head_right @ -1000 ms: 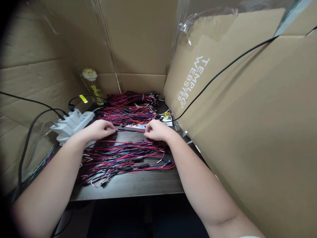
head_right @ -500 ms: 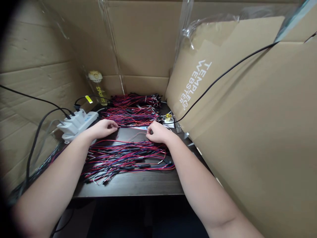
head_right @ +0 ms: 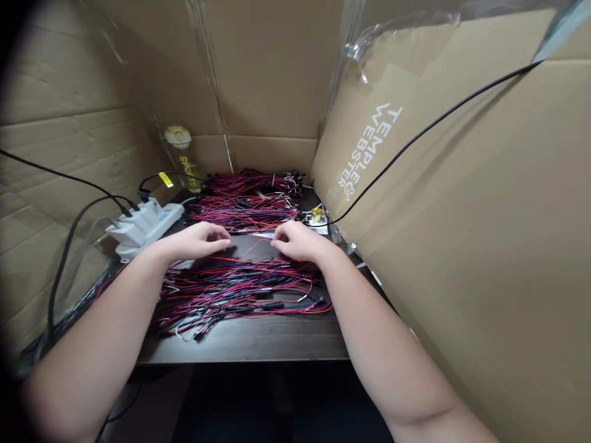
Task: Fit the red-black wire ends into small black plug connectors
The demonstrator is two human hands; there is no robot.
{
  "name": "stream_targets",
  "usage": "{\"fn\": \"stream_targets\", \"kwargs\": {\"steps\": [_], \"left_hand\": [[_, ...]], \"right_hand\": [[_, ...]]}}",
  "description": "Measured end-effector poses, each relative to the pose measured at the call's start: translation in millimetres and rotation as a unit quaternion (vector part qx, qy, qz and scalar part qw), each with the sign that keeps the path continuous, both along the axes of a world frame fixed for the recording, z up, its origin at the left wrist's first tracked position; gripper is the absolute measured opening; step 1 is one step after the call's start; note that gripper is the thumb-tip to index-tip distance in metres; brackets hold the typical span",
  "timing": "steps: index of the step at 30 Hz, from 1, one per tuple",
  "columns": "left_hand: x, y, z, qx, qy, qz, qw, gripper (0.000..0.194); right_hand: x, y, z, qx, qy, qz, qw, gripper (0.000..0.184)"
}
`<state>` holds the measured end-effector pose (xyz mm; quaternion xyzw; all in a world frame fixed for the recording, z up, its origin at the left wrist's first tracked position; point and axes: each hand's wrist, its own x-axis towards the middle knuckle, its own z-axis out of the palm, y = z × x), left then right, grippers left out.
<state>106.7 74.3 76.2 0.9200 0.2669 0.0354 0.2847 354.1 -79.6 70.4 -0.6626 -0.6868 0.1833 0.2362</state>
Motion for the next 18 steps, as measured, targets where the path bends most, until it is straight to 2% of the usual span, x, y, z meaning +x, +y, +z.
{"fn": "stream_targets", "kwargs": {"steps": [3, 6, 8, 11, 13, 16, 18], "left_hand": [[-1, -6, 2.4, -0.032, 0.023, -0.012, 0.999, 0.039], [-3, -8, 5.1, -0.074, 0.035, -0.028, 0.996, 0.029], [-5, -8, 8.7, -0.116, 0.050, -0.026, 0.992, 0.026], [-13, -9, 16.8, -0.203, 0.015, -0.030, 0.979, 0.033], [-18, -10, 22.2, -0.247, -0.028, -0.045, 0.968, 0.034], [-24, -12, 27.0, -0.279, -0.060, -0.044, 0.958, 0.039], [-25, -13, 27.9, -0.291, -0.072, -0.020, 0.954, 0.043]], "right_hand": [[-1, 1, 2.1, 0.015, 0.052, -0.016, 0.998, 0.020], [-2, 0, 7.5, 0.055, 0.090, -0.038, 0.994, 0.027], [-2, -1, 10.5, 0.078, 0.101, -0.029, 0.991, 0.028], [-3, -3, 10.6, 0.071, 0.078, 0.001, 0.994, 0.026], [-6, -3, 9.2, 0.066, 0.028, 0.002, 0.997, 0.022], [-14, -3, 10.3, 0.119, -0.023, 0.009, 0.993, 0.026], [-20, -5, 14.3, 0.126, -0.002, 0.042, 0.991, 0.033]]}}
